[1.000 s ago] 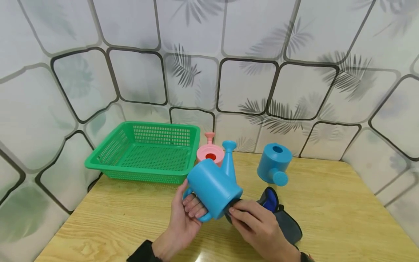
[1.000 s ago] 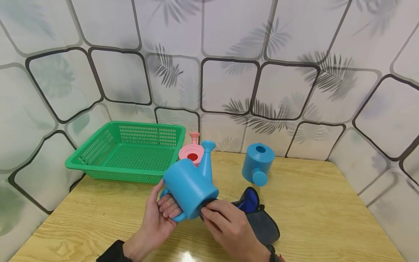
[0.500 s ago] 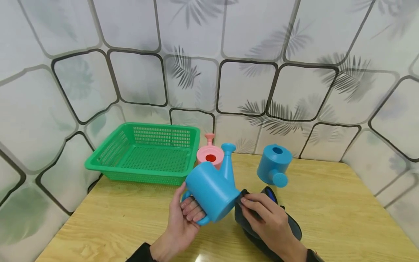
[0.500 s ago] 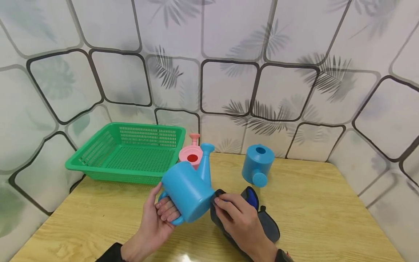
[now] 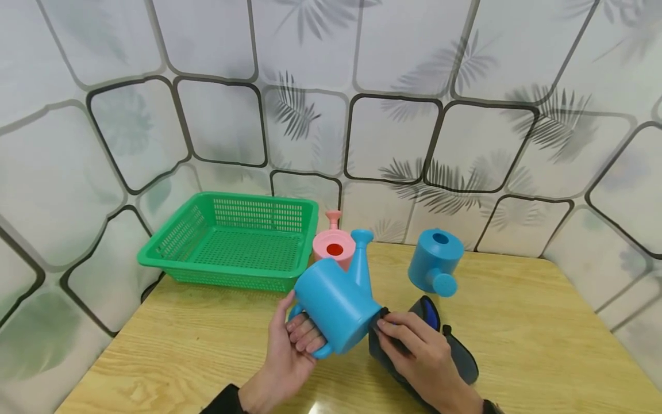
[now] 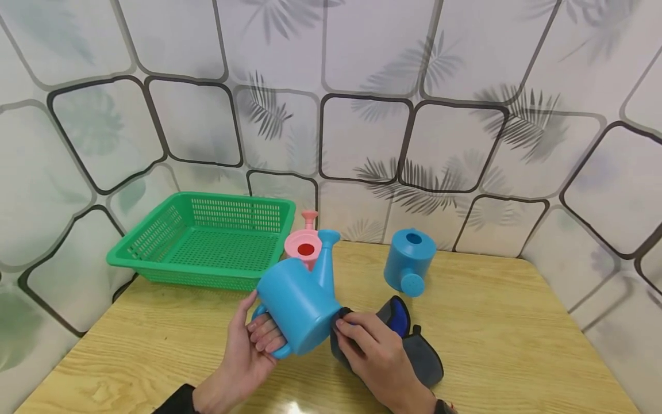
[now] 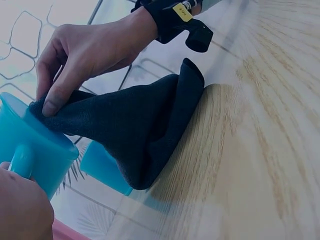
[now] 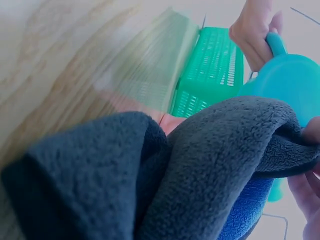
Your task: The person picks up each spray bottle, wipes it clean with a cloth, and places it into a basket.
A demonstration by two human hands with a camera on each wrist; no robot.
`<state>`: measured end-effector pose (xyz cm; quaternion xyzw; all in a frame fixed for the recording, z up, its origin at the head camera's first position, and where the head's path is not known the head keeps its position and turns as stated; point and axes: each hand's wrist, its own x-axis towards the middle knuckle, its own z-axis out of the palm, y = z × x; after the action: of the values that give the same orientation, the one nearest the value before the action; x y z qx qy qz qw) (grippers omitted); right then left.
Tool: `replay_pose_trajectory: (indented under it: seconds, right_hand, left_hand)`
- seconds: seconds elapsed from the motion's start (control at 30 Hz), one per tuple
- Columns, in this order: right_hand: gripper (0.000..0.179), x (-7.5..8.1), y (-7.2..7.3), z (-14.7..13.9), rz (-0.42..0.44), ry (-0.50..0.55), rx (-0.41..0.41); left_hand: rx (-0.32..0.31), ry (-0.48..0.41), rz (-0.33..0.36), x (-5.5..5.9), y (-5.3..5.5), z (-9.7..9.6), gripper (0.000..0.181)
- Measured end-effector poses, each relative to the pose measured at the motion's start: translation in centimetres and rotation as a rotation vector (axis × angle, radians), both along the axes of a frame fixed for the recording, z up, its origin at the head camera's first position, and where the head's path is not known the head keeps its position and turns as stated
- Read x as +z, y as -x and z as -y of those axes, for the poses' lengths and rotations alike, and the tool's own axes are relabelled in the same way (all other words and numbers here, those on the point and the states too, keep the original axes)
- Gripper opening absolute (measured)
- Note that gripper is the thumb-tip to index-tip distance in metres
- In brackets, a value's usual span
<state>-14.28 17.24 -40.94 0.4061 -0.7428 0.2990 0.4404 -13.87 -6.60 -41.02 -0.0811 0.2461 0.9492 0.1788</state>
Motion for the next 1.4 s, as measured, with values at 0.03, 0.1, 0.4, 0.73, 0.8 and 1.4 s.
replay_pose_trajectory:
  seconds: [0.03, 0.1, 0.4, 0.73, 0.8, 1.4]
  right_hand:
    - [0.027, 0.0, -0.1, 0.1, 0.004, -0.012, 0.004]
    - [0.027, 0.0, -0.3, 0.2, 0.011, -0.035, 0.019]
    - [0.020, -0.3, -0.9, 1.5, 0.018, -0.123, 0.162]
    - [0.021, -0.6, -1.2, 2.3, -0.035, -0.192, 0.247]
    - [0.022, -0.6, -1.2, 2.2, -0.033, -0.198, 0.252]
    - [0.024, 0.3, -0.7, 0.7, 0.043, -0.112, 0.123]
  left_hand:
    - [0.001, -0.001, 0.000, 0.0, 0.0, -0.1, 0.057]
    - [0.003, -0.004, 0.000, 0.1, 0.1, -0.2, 0.057]
    - [0.004, -0.018, 0.013, 0.3, 0.3, -0.5, 0.057]
    - [-0.003, -0.014, 0.003, 0.5, 0.4, -0.5, 0.057]
    - [-0.011, -0.010, 0.005, 0.4, 0.4, -0.6, 0.057]
    - [-0.027, -0.044, -0.017, 0.3, -0.1, 0.0, 0.058]
